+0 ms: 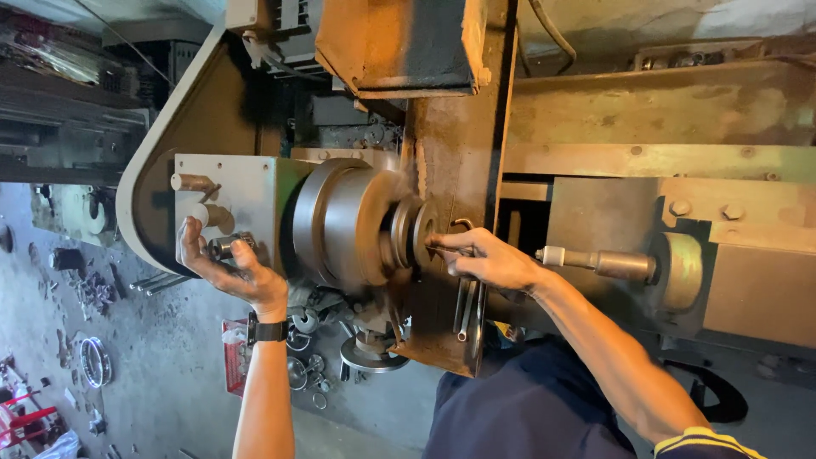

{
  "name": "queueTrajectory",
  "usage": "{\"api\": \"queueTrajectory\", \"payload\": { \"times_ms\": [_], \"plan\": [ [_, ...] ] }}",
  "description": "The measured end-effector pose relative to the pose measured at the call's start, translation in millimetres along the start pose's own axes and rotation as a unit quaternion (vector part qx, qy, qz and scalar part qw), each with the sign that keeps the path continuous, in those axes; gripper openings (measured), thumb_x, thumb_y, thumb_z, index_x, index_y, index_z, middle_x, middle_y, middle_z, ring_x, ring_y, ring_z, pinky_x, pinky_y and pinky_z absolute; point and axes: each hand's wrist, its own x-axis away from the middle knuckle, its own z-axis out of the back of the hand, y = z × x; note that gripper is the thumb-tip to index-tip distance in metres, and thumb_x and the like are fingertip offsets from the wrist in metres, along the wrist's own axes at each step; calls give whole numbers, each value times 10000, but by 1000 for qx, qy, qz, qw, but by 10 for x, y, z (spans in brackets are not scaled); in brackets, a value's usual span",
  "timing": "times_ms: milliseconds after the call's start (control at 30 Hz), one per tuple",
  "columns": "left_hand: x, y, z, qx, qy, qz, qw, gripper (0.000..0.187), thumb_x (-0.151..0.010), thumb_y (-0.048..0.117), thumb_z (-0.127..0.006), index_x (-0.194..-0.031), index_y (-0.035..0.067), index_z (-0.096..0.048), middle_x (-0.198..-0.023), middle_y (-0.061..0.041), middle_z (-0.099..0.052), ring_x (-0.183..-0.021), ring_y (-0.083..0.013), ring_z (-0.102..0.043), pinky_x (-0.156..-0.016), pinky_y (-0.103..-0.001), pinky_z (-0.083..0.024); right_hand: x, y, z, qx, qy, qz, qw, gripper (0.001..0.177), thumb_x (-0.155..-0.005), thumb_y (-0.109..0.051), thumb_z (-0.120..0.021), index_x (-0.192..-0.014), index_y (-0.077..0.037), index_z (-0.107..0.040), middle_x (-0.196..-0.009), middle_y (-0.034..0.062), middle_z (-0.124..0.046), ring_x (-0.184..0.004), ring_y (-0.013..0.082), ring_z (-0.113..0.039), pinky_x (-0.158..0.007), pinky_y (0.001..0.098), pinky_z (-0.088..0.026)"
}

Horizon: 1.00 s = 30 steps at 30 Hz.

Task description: The person operates a metal lathe, using a wrench to tighten a chuck and a file to smooth a rotating metal part. They also use a rag to wipe the workpiece and adjust the machine's controls.

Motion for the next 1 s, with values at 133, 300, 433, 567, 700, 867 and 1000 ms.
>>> {"api": "queueTrajectory", "payload": {
  "times_ms": [133, 300, 433, 567, 700, 867, 1000],
  "plan": [
    [-11, 15, -3, -3, -5, -6, 1000, 634, -1047, 439, -565, -1494, -2, -481, -1498, -155, -514, -1433, -328, -493, -1200, -452, -379, 40, -96, 3, -9, -12, 8, 1000, 549, -890, -54, -544, -1435, 0, -582, -781, -64, -424, -690, 50, -378, -596, 231, -358],
    [-3, 17, -16, 10, -6, -2, 1000, 650, -1071, 478, -549, -1504, 2, -460, -1509, -154, -503, -1450, -320, -495, -1222, -449, -372, 19, -37, -9, -86, -16, -6, 996, 512, -908, -33, -543, -1416, 6, -592, -762, -64, -395, -667, 54, -354, -578, 236, -336],
    [-4, 60, -6, 16, -10, 4, 1000, 660, -1065, 488, -543, -1506, 5, -458, -1512, -155, -501, -1458, -322, -485, -1233, -448, -356, -7, 66, 35, -66, -30, 10, 997, 395, -936, -18, -549, -1311, 78, -627, -812, -60, -419, -708, 55, -370, -603, 234, -341],
    [11, 22, -17, 29, -8, 2, 1000, 670, -1069, 490, -557, -1511, 0, -442, -1518, -158, -493, -1466, -328, -482, -1243, -452, -347, -43, 68, 14, -78, -8, -20, 997, 514, -886, -20, -531, -1393, 31, -598, -816, -69, -477, -695, 44, -403, -593, 222, -359],
    [27, -10, -12, 17, 0, 13, 1000, 654, -1051, 464, -559, -1498, -1, -457, -1527, -164, -508, -1464, -331, -489, -1251, -458, -351, -86, 200, 36, -47, 4, -10, 999, 566, -879, -43, -550, -1441, 13, -571, -890, -59, -580, -748, 35, -469, -641, 200, -408],
    [11, 13, -8, 13, -8, 15, 1000, 635, -1032, 404, -562, -1499, -13, -458, -1536, -175, -506, -1471, -343, -487, -1275, -469, -350, -110, 257, 44, -15, 23, -46, 999, 563, -895, -92, -578, -1452, -11, -571, -906, -46, -620, -758, 43, -499, -646, 200, -421],
    [10, 18, -2, 14, -9, 9, 1000, 617, -1036, 360, -561, -1500, -32, -452, -1526, -191, -506, -1465, -351, -489, -1263, -464, -351, -97, 230, 22, -49, 12, -24, 998, 557, -904, -96, -586, -1451, 1, -564, -949, -55, -621, -819, 32, -521, -714, 191, -444]
  ]
}}
